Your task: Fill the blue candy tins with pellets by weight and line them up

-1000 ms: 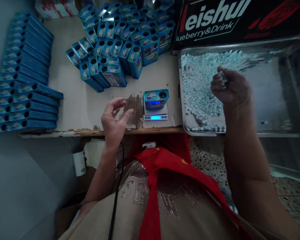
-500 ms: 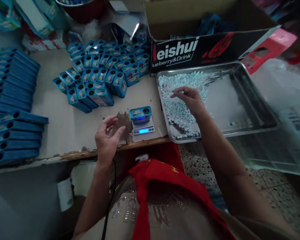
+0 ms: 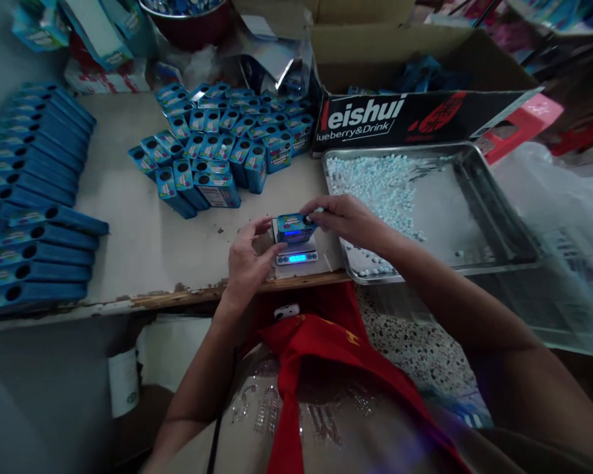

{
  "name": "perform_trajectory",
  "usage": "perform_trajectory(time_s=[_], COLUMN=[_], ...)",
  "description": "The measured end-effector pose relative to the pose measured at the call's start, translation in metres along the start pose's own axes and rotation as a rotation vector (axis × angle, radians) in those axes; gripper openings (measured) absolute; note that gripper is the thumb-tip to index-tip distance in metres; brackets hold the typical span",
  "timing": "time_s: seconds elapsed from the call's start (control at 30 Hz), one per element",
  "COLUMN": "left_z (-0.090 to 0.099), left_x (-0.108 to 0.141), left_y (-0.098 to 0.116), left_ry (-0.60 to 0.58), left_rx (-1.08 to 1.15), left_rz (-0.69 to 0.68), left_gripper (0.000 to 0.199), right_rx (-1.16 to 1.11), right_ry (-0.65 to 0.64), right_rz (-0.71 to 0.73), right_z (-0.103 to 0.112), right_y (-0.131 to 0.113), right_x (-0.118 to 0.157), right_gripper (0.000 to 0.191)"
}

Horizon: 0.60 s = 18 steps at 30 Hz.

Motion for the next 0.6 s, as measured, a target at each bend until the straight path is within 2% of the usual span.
perform_trajectory(time_s=[0.1,0.17,0.27,0.37,0.43,0.5,0.57,0.6], left_z=[-0.001,-0.002,-0.007,-0.023,-0.038,-0.05,-0.05,-0.042], left_x=[0.003,0.0,-0.012,-0.028,-0.035,-0.036,-0.035,-0.036], left_y=[0.003,0.009,0.021,0.031,0.038,0.045,0.052,0.054], left_ry=[-0.027,-0.031,-0.028,-0.079,-0.141,-0.217,-0.273,-0.27], left_rx=[-0.048,-0.147,-0.337,-0.452,-0.481,-0.485,-0.479,-0.476], left_rz=[-0.04,-0.085,-0.141,-0.189,-0.206,-0.203,-0.195,-0.196], left_gripper=[0.062,0.062,0.062,0.069,0.068,0.057,0.045,0.041], right_rx=[0.215,0.26,0.178,0.011,-0.099,-0.163,-0.138,-0.11], right_ry=[-0.002,-0.029,-0.131,-0.182,-0.097,0.059,0.18,0.201], right_rz=[0.064,0.071,0.059,0.043,0.021,0.015,0.047,0.069], right_z=[-0.001,0.001,-0.001,0.0,0.011,0.029,0.05,0.06], right_y=[0.001,0.006,0.015,0.023,0.028,0.029,0.026,0.026], right_x=[-0.002,-0.003,-0.004,-0.005,-0.006,-0.002,0.008,0.013], right_gripper=[0.016,0.023,0.034,0.036,0.038,0.037,0.031,0.028])
Point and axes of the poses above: each hand's wrist, its own x-axis away from the middle knuckle, its own z-axis out of the back of the hand, y = z × x, the point moved 5 cm from there along -x, towards the middle knuckle, and after that the axes turned 5 degrees about -x, right-handed, at the moved point
